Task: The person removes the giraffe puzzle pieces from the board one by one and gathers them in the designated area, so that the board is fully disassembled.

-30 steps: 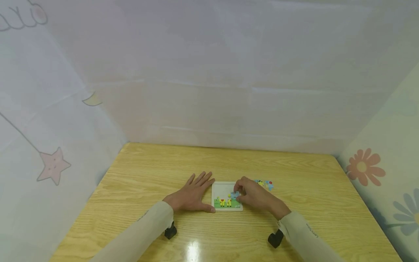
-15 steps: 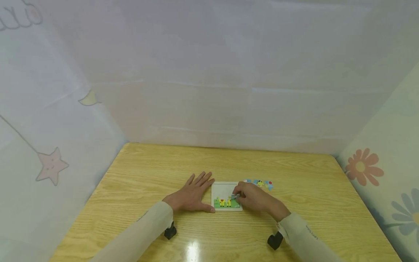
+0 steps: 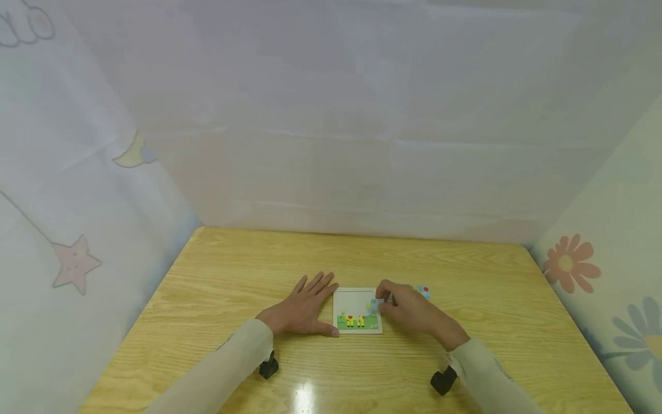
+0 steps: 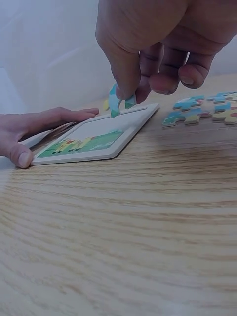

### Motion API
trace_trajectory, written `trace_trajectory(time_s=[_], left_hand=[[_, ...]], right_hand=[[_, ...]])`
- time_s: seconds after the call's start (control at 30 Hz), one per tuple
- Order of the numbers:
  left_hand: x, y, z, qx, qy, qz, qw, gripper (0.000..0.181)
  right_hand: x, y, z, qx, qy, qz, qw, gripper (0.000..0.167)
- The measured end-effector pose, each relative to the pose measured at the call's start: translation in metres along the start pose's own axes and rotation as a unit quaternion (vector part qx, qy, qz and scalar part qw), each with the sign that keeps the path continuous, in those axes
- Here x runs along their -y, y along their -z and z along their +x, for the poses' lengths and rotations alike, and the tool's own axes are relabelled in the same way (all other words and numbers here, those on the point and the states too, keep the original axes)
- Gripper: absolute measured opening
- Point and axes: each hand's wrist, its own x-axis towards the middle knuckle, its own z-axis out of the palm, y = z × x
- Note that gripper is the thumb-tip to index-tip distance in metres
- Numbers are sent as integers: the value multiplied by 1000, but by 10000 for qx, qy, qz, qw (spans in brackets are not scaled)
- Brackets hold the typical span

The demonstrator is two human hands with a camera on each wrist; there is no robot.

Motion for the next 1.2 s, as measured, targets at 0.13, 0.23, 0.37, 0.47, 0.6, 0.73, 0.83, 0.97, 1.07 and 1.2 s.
trace_trajectory(time_s=[0.13,0.23,0.37,0.47,0.6,0.73,0.83,0.97,1.07,1.2], left_hand=[[0,-1,-1,7,20,25,10000,116],[1,-2,-1,13,40,46,10000,116],[1,-2,0,25,28,14,10000,116],[1,-2,-1,24,32,-19,10000,116],[1,0,-2,18,41,-7,10000,116],[1,0,-1,18,22,-4,10000,116],[1,0,-1,19,18,-15,10000,116],[1,0,-1,17,32,14,10000,116],[1,0,0,6,20,39,10000,116],[1,-2,1,9,10,51,10000,116]], right_hand=[[-4,4,-5,-32,130,37,9999,9],[-8,8,-8,-42,185,52,9998,7],[-11,13,-13,-68,156,108,9998,5],[-12,17,-16,-83,175,137,9997,6],[-13,22,-19,-69,212,199,9996,6],[-15,26,-21,-99,158,202,9996,7],[-18,28,-24,-158,18,136,9998,7],[-25,31,-28,-195,-62,84,9998,8],[-30,34,-33,-215,-56,94,9997,7],[-35,39,-40,-276,-95,105,9995,7]])
